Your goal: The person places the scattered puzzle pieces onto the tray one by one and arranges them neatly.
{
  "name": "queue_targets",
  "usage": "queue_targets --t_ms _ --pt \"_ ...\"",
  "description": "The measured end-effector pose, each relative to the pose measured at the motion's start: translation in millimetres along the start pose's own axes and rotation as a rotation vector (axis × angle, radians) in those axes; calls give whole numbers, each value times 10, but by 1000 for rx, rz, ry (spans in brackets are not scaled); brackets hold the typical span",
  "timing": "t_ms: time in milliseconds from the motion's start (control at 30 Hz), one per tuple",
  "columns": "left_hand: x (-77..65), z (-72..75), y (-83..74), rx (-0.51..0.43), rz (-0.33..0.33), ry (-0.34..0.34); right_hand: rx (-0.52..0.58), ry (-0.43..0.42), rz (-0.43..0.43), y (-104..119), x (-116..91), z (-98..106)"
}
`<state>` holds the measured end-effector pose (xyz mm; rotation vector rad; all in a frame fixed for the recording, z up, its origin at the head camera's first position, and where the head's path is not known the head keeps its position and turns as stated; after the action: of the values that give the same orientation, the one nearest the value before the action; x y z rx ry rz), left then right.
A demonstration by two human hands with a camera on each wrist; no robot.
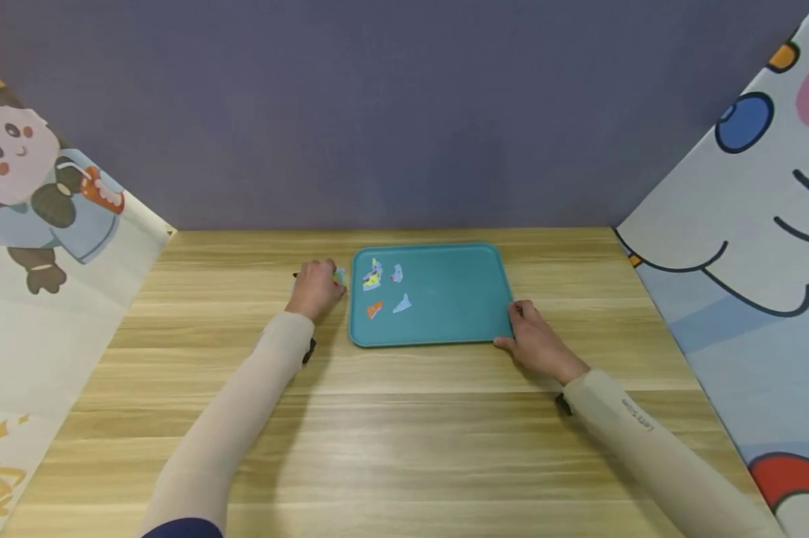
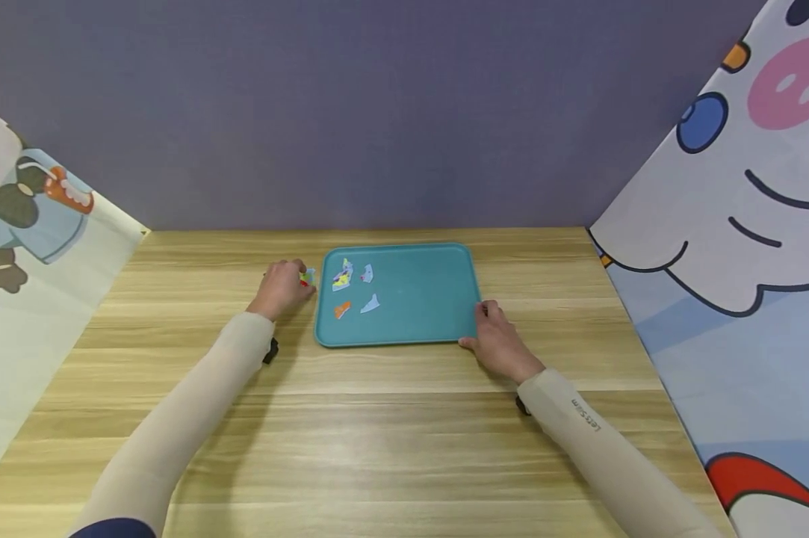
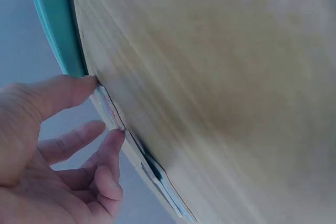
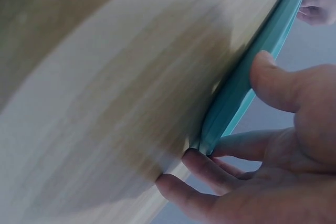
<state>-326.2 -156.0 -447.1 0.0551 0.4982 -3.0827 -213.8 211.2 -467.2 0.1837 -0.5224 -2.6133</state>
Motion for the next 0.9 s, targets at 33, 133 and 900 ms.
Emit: queue_targets --t_ms 33,133,900 --pt "9 -5 -8 4 -2 0 -2 -3 1 3 1 -1" --pt "27 -9 -26 2 0 11 -2 -10 -2 12 9 0" --pt "24 183 -356 -164 -59 -16 9 -14 -2 31 -5 23"
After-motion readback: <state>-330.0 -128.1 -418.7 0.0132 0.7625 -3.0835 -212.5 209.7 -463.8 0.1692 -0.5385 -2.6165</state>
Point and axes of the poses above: each hand's wrist, its own x-axis towards the middle knuckle, its own z-axis out of the back of the hand, y = z × x, the point moved 5 cm from there along x, towards the middle knuckle, and after that the axes turned 10 degrees about z, right-handed, at the moved point
